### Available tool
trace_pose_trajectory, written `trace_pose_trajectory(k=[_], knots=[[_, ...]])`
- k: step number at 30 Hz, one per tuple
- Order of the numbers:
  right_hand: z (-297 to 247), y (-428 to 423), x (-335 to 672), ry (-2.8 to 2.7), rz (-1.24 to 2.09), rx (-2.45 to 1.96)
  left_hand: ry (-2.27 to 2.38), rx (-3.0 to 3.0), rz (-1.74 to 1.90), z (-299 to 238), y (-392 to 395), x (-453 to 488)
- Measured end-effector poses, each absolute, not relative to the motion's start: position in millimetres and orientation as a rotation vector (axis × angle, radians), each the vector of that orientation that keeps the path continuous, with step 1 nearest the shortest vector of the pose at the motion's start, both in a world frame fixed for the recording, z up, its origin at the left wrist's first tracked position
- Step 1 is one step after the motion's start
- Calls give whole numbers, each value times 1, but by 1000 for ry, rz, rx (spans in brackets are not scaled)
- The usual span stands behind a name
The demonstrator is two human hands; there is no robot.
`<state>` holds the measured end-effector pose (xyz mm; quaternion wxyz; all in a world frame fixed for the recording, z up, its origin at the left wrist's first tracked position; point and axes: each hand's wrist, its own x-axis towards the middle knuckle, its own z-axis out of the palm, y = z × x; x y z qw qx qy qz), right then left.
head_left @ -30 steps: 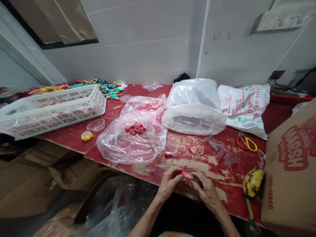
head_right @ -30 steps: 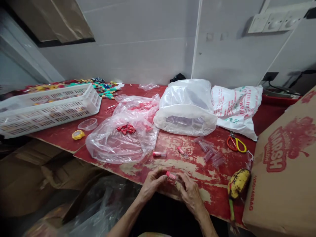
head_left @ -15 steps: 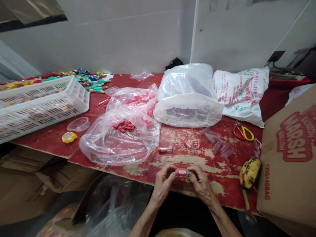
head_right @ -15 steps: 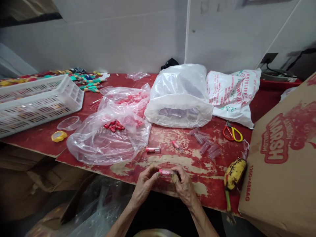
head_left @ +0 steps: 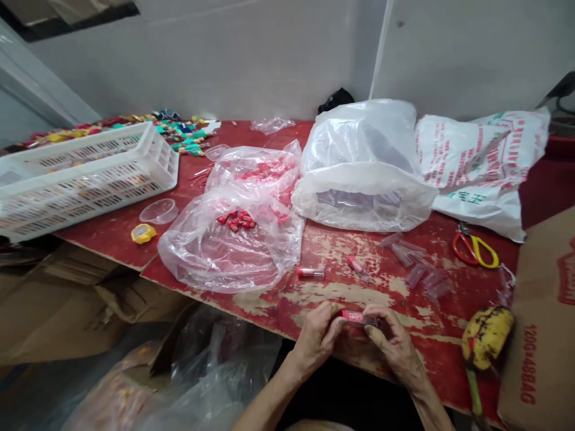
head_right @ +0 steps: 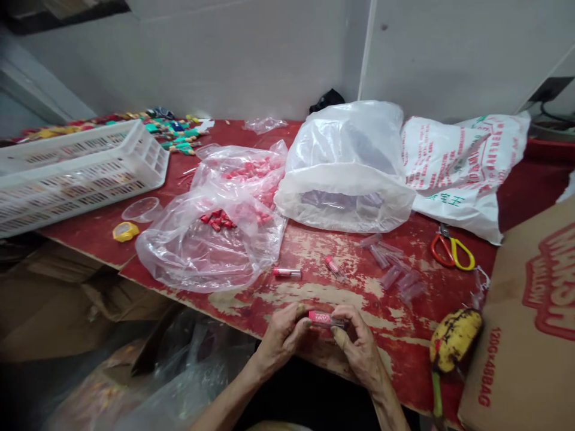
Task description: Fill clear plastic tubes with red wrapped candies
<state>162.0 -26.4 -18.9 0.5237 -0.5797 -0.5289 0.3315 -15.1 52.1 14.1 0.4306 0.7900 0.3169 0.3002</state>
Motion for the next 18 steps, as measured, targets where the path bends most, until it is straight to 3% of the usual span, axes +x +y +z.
trace_pose_trajectory(k=[6, 18], knots=[[-15, -18, 155, -1453, 750, -1543, 848, 1885, 814, 16, 52, -14], [-13, -14, 148, -1549, 475, -1396, 875, 1696, 854, 15, 48, -19]])
